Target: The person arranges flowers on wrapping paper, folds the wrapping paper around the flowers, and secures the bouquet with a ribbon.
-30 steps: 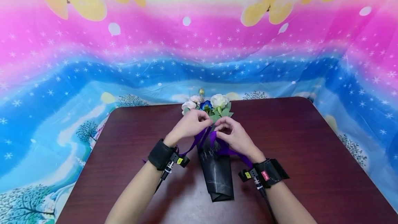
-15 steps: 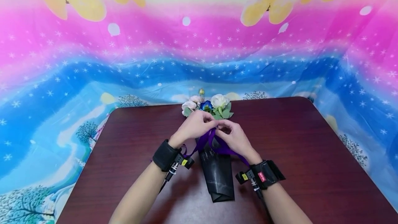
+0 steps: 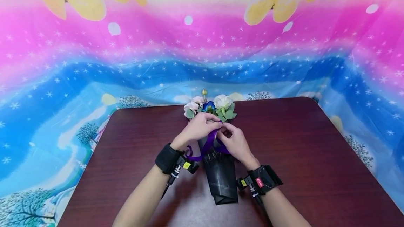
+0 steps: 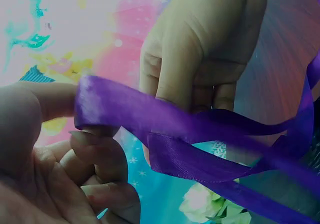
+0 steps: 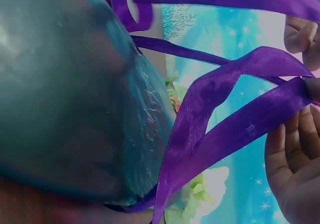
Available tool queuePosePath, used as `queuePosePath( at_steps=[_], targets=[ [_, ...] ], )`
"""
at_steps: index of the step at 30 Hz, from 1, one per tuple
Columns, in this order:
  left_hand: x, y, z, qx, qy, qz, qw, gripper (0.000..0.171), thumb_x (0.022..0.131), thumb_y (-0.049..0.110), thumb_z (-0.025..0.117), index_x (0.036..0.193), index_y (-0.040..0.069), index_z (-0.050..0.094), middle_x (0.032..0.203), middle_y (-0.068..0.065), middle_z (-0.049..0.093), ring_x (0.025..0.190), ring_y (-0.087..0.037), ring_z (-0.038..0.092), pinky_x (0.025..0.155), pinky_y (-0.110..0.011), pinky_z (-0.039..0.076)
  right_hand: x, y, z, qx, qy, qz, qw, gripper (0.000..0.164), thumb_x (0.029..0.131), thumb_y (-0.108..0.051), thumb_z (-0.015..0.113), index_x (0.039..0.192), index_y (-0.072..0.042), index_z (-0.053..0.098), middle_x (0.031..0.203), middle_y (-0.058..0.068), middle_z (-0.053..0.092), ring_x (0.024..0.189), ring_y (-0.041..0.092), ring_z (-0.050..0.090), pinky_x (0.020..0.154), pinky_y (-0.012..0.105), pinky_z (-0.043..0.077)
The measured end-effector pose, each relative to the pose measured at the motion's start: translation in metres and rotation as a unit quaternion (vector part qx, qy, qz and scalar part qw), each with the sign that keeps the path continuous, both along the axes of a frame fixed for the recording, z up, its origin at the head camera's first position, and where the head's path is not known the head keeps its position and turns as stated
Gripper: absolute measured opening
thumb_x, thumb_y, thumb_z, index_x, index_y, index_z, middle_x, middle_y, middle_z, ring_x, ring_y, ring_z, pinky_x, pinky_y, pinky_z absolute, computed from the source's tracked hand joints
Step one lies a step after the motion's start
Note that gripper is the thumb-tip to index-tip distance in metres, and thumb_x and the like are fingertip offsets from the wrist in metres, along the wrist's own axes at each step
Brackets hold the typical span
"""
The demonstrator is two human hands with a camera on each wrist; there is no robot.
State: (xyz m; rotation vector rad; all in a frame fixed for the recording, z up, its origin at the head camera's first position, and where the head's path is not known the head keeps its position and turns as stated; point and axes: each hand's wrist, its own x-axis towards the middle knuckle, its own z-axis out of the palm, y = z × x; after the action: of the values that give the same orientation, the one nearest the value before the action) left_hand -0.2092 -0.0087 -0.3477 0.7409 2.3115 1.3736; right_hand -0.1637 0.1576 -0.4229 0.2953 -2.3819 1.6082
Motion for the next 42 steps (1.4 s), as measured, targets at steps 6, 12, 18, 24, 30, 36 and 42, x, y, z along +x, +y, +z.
queuePosePath(
  at_steps=[6, 12, 18, 24, 30, 36, 42],
  targets=[
    [0.001, -0.002, 0.000, 0.013, -0.030, 0.004, 0.9994, 0.021, 0.095, 0.021, 0.060, 0.108, 0.009, 0.072, 0.050, 0.003, 0.042, 0.041, -0.010, 0.032, 0.045, -0.025, 0.027, -0.001, -0.006, -0.001, -0.036, -0.007, -0.031, 0.999, 0.025, 0.090, -0.007, 0.064, 0.114, -0.007, 0.064, 0.080, 0.002, 0.065, 0.071, 0.016, 0.057, 0.066, 0.026, 0.044],
    [0.002, -0.002, -0.002, 0.030, -0.071, 0.001, 0.9970, 0.023, 0.095, 0.021, 0.060, 0.110, 0.008, 0.070, 0.054, -0.001, 0.054, 0.044, -0.011, 0.044, 0.048, -0.024, 0.038, -0.002, -0.012, -0.001, -0.031, -0.003, -0.095, 0.995, 0.008, 0.091, -0.011, 0.064, 0.095, -0.007, 0.070, 0.076, 0.001, 0.064, 0.069, 0.017, 0.056, 0.061, 0.026, 0.043],
    [-0.001, -0.012, -0.005, 0.043, -0.105, -0.015, 0.9934, 0.022, 0.090, 0.023, 0.067, 0.108, 0.009, 0.070, 0.059, -0.004, 0.058, 0.051, -0.014, 0.049, 0.051, -0.025, 0.035, 0.000, -0.011, -0.001, -0.026, -0.017, -0.106, 0.994, 0.012, 0.091, -0.018, 0.066, 0.091, -0.008, 0.073, 0.079, 0.003, 0.067, 0.071, 0.018, 0.059, 0.064, 0.028, 0.045],
    [-0.008, -0.032, -0.008, 0.013, -0.113, 0.005, 0.9935, 0.032, 0.083, 0.013, 0.073, 0.114, 0.009, 0.066, 0.084, -0.006, 0.067, 0.076, -0.015, 0.057, 0.066, -0.028, 0.042, 0.001, -0.002, -0.001, -0.022, -0.024, -0.103, 0.994, 0.016, 0.090, -0.016, 0.066, 0.100, -0.006, 0.074, 0.098, 0.006, 0.070, 0.088, 0.017, 0.064, 0.077, 0.032, 0.048],
    [-0.011, -0.049, -0.011, -0.015, -0.097, 0.034, 0.9945, 0.038, 0.081, 0.005, 0.065, 0.119, 0.009, 0.061, 0.060, 0.004, 0.036, 0.052, -0.011, 0.029, 0.050, -0.026, 0.027, 0.003, 0.002, -0.001, -0.026, -0.054, -0.114, 0.992, 0.018, 0.091, -0.017, 0.065, 0.103, -0.006, 0.072, 0.096, 0.009, 0.070, 0.087, 0.020, 0.064, 0.078, 0.031, 0.047],
    [-0.017, -0.069, -0.017, -0.023, -0.086, 0.069, 0.9937, 0.027, 0.091, 0.014, 0.060, 0.117, 0.010, 0.064, 0.087, 0.000, 0.064, 0.084, -0.019, 0.057, 0.075, -0.033, 0.040, 0.005, 0.008, -0.004, -0.031, -0.072, -0.106, 0.991, 0.018, 0.092, -0.018, 0.063, 0.103, -0.007, 0.072, 0.096, 0.007, 0.070, 0.087, 0.017, 0.062, 0.078, 0.031, 0.046],
    [-0.026, -0.086, -0.024, 0.002, -0.040, 0.141, 0.9892, 0.024, 0.091, 0.013, 0.063, 0.113, 0.004, 0.065, 0.105, -0.011, 0.063, 0.101, -0.029, 0.055, 0.085, -0.038, 0.040, 0.006, 0.011, -0.005, -0.026, -0.086, -0.068, 0.994, 0.015, 0.092, -0.019, 0.062, 0.098, -0.009, 0.072, 0.091, 0.004, 0.069, 0.083, 0.017, 0.061, 0.077, 0.031, 0.045]
  ],
)
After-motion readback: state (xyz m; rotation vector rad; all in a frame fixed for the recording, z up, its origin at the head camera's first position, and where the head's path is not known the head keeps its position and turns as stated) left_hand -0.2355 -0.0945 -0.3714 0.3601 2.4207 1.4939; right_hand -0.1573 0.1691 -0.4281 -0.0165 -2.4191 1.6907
